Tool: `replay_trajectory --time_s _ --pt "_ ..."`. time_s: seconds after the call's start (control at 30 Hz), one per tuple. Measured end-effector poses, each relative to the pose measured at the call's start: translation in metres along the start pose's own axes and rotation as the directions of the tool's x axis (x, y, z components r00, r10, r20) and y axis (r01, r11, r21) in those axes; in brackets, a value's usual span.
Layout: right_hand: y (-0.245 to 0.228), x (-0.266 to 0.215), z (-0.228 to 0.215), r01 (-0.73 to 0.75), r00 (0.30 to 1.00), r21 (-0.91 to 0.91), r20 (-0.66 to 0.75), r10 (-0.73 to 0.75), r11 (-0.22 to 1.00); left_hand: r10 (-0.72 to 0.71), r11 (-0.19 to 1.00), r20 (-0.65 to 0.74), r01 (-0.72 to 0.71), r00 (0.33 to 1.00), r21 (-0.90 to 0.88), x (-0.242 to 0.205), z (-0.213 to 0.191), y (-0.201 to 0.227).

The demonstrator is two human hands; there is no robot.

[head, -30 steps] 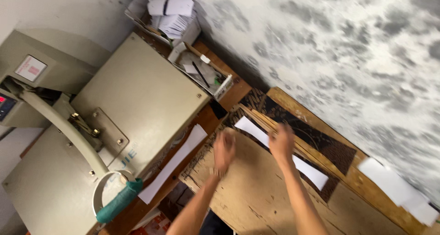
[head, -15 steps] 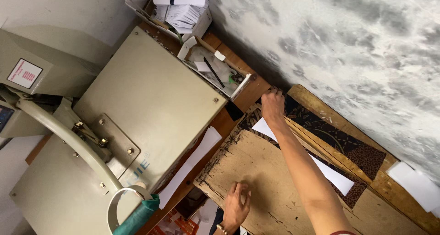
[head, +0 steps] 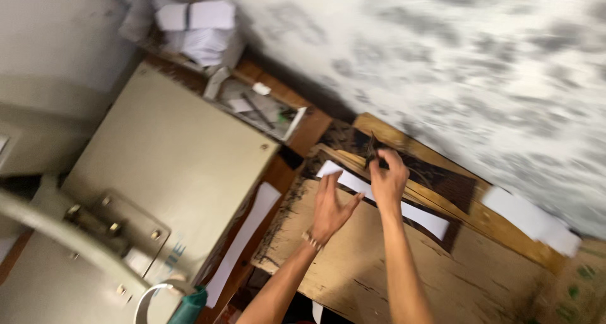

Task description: The person places white rectangular sheets onto a wooden board, then uses a heat press machine to press them. They repeatedly remove the pressed sheets and place them into a cardboard box.

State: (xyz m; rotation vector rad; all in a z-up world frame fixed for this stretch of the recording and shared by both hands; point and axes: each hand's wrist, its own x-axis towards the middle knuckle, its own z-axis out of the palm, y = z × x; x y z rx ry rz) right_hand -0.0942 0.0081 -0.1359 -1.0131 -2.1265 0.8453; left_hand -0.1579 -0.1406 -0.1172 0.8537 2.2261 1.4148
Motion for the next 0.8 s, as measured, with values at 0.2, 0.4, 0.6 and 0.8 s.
replay_trajectory --time_s 0.2,0.4,0.6,0.8 --pt "-0.025 -0.07 -0.111 0.001 0.95 0.038 -0.312 0.011 0.999 0.216 0.938 0.16 -0.16 0.963 -0.307 0.035 0.066 0.098" --pt "-0.008 -0.098 -0.175 -0.372 0.685 0.885 0.058 0.726 0.28 0.231 0.841 0.339 -0.012 0.912 -0.541 -0.011 0.114 0.214" --pt "0.03 -0.091 -0.235 -0.018 0.894 0.995 0.061 0.444 -0.101 0.403 0.708 0.01 -0.304 0.915 -0.638 -0.086 0.135 0.263" --pt "0.125 -0.123 -0.334 0.049 0.7 0.992 0.047 0.713 -0.114 -0.306 0.74 0.314 0.432 0.899 -0.515 -0.083 0.132 0.156"
